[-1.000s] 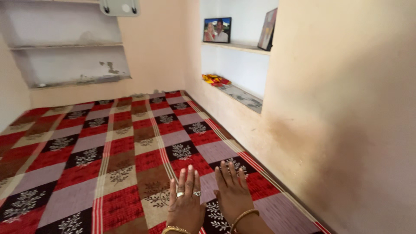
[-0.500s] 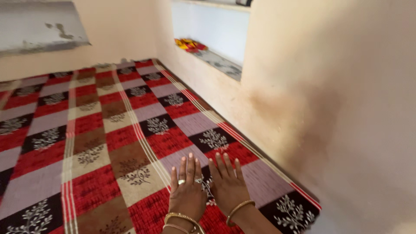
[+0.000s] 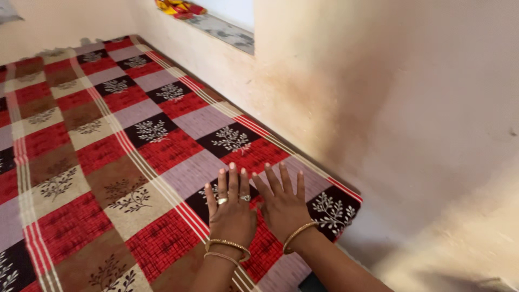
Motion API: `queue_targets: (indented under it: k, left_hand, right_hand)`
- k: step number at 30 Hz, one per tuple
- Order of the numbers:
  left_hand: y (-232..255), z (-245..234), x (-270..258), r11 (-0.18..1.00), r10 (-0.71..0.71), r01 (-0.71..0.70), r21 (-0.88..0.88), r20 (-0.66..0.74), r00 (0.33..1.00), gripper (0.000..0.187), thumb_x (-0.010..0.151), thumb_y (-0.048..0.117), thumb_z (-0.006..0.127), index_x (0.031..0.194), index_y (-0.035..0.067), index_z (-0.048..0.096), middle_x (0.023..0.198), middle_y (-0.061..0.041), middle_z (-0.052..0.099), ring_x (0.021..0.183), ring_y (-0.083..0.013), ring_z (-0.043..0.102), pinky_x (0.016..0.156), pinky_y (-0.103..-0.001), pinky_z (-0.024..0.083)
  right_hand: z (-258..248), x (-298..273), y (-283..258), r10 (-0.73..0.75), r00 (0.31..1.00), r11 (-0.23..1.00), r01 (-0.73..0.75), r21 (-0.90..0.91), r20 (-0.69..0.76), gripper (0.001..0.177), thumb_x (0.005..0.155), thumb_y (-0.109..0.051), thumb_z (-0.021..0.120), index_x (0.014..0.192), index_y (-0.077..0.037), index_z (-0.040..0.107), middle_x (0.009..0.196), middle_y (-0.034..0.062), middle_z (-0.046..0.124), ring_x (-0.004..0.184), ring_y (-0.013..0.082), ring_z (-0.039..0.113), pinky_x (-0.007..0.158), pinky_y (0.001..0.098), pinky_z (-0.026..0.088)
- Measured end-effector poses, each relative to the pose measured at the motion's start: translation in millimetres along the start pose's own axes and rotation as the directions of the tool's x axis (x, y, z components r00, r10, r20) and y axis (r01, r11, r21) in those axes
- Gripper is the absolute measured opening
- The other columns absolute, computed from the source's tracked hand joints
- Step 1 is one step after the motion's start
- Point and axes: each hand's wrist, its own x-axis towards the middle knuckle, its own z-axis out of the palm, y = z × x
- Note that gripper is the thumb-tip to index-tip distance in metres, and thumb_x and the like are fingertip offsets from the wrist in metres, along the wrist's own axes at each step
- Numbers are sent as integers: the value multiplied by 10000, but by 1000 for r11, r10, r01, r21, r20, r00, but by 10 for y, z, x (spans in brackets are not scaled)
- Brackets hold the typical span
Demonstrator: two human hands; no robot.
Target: The person smooths a patterned bedsheet on a wooden bed, tucks the edges, and then places two colorful pillows at the head of the bed. The person adjusts the sheet and pillows to create a neat appearance.
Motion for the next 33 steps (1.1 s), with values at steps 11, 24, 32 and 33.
queue_targets:
  k: [11, 24, 32, 33]
  left_hand:
    - [603, 252, -179, 968, 185, -222, -115, -268, 946, 740, 932, 343, 526, 1554, 82, 220, 1652, -141, 94, 1542, -321, 25, 1192, -621, 26]
    - [1184, 162, -512, 951, 268, -294, -97, -216, 939, 790, 915, 325, 516, 1586, 79, 182, 1679, -136, 87, 1551, -330, -1, 1192, -630, -3]
    - [1309, 114, -630, 949, 269, -300, -92, -252, 930, 780, 911, 298, 505, 1594, 87, 194, 1680, -134, 92, 1550, -332, 0, 1191, -629, -12]
    - [1331, 108, -632, 951, 272, -300, -75, -254, 928, 776, 907, 291, 504, 1593, 92, 200, 1681, -128, 92, 1550, -333, -1, 1189, -628, -12]
  right_hand:
    - [-103, -539, 386, 65, 997, 995, -67, -70, -30, 695, 877, -304, 636, 1511, -171, 386, 1626, 149, 260, 1519, 408, 116, 1145, 704, 18]
    - [-428, -1133, 624, 80, 987, 985, -100, -143, -140, 710, 873, -347, 650, 1502, -110, 422, 1631, 152, 280, 1528, 397, 141, 1161, 696, 22]
    - [-615, -1285, 592, 122, 985, 985, -135, -107, -124, 726, 863, -329, 638, 1513, -116, 394, 1632, 136, 270, 1525, 401, 116, 1157, 690, 15]
    - [-631, -1293, 600, 140, 983, 982, -153, -108, -120, 725, 860, -325, 635, 1513, -123, 393, 1630, 127, 271, 1525, 397, 113, 1159, 689, 14]
